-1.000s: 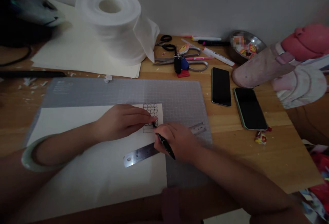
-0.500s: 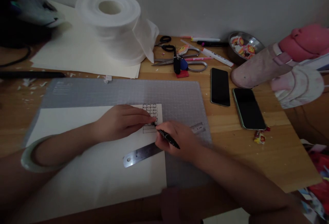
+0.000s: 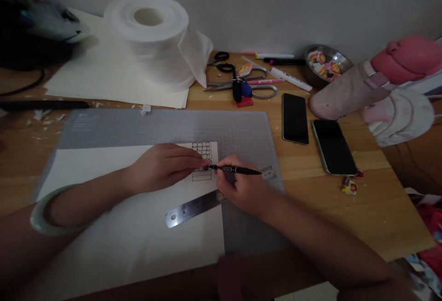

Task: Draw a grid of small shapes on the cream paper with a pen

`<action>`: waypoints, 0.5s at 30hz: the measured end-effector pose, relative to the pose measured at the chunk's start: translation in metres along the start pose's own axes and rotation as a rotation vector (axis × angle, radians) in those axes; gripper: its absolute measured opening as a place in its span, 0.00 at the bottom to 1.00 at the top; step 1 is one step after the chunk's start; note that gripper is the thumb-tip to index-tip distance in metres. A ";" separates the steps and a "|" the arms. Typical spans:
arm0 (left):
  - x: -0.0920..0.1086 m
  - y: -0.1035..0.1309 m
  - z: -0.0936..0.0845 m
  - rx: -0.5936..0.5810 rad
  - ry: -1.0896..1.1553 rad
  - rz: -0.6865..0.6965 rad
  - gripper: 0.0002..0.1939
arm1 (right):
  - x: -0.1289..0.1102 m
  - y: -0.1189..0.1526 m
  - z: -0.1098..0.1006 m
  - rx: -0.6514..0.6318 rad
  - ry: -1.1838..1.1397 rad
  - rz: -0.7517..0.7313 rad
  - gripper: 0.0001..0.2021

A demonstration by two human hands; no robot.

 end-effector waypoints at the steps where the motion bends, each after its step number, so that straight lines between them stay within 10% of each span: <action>1: 0.000 0.000 0.000 0.001 0.002 0.000 0.13 | 0.001 0.000 0.001 -0.010 -0.008 0.011 0.04; 15: 0.000 0.000 0.000 0.000 0.016 -0.008 0.13 | 0.002 0.001 0.003 -0.038 -0.029 -0.024 0.05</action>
Point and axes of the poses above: each hand's wrist, its own y-axis away from the middle knuckle, its own z-axis out of the palm, x = y × z, the point moved 5 cm from there along -y, towards the middle knuckle, and after that the axes turned 7 degrees about -y, right-handed, at the moved point
